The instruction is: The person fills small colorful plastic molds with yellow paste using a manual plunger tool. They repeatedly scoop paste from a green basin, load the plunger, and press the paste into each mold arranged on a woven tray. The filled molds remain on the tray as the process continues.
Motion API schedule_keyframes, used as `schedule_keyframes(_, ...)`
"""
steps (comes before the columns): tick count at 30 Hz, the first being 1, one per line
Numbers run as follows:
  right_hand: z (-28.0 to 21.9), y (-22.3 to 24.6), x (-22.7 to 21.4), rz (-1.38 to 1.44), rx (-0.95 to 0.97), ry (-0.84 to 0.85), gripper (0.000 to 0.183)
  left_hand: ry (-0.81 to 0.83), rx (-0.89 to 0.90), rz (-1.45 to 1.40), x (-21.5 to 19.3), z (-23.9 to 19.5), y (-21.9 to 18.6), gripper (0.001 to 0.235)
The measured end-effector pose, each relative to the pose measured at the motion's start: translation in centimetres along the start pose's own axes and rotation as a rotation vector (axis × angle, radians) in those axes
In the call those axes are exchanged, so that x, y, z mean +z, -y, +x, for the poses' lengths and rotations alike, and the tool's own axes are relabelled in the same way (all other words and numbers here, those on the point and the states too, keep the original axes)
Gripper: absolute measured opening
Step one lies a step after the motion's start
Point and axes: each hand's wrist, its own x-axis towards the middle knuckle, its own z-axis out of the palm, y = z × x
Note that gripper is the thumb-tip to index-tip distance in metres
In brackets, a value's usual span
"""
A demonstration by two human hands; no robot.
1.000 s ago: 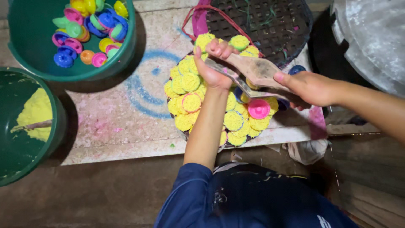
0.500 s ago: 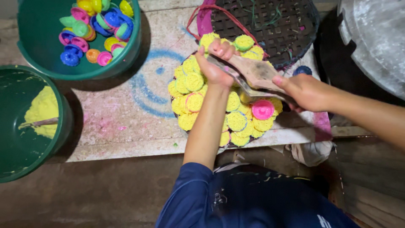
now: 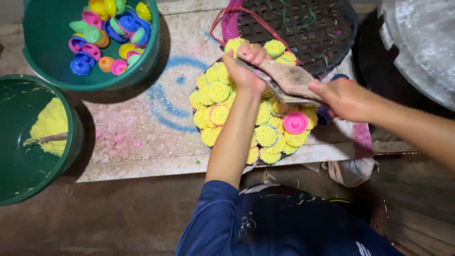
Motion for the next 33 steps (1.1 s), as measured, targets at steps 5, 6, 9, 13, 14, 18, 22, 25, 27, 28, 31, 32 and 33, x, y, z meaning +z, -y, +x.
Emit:
schedule_keyframes(5, 0.1, -0.5, -1.0, -0.08, -0.029, -0.129, 0.076, -0.015, 0.022, -0.02, 0.4, 1.2, 0.8, 0.035)
schedule_keyframes(6, 0.3, -0.5, -0.7, -0.063, -0.068, -0.134, 0.078, 0.027, 0.025, -0.005, 0.3, 1.4, 0.7, 0.036)
schedule_keyframes(9, 0.5, -0.6, -0.5, -0.043, -0.111, -0.118, 0.083, 0.019, 0.01, 0.008, 0.4, 1.6, 0.3, 0.037)
schedule_keyframes(13, 0.4, -1.2, -0.8, -0.062, 0.006, -0.148, 0.072, -0.028, -0.001, -0.02, 1.6, 1.2, 0.9, 0.037)
schedule_keyframes(14, 0.4, -1.6, -0.8, -0.061, -0.071, -0.197, 0.068, 0.021, 0.006, -0.005, 2.1, 1.3, 1.0, 0.037)
schedule_keyframes(18, 1.3, -3.2, 0.1, 0.094, -0.184, -0.225, 0.061, 0.019, -0.016, 0.067, 3.4, 1.1, 0.0, 0.041)
schedule_keyframes(22, 2.3, -6.0, 1.0, 0.341, -0.246, -0.14, 0.063, -0.449, -0.38, 0.523, -0.8, -1.0, 0.0, 0.068)
schedule_keyframes(25, 3.0, -7.8, 1.8, 0.404, -0.28, -0.133, 0.064, -0.202, -0.456, 1.085, -6.3, -2.4, 0.9, 0.063)
schedule_keyframes(27, 3.2, -9.0, 2.3, 0.381, -0.331, -0.228, 0.063, -0.197, -0.49, 1.108, -8.8, -3.0, 1.3, 0.061)
schedule_keyframes(28, 3.7, -9.3, 2.4, 0.366, -0.361, -0.281, 0.063, -0.082, -0.351, 1.287, -9.3, -3.4, 1.2, 0.059)
schedule_keyframes(31, 4.7, -10.3, 2.5, 0.393, -0.387, -0.342, 0.072, 0.22, 0.031, 1.92, -8.3, -7.5, 0.5, 0.07)
schedule_keyframes(32, 4.9, -10.6, 2.2, 0.447, -0.403, -0.324, 0.073, 0.281, 0.136, 2.217, -7.0, -9.4, 0.3, 0.074)
schedule_keyframes(33, 5.1, -10.7, 2.0, 0.501, -0.418, -0.305, 0.075, 0.34, 0.249, 2.512, -5.4, -11.1, -0.1, 0.079)
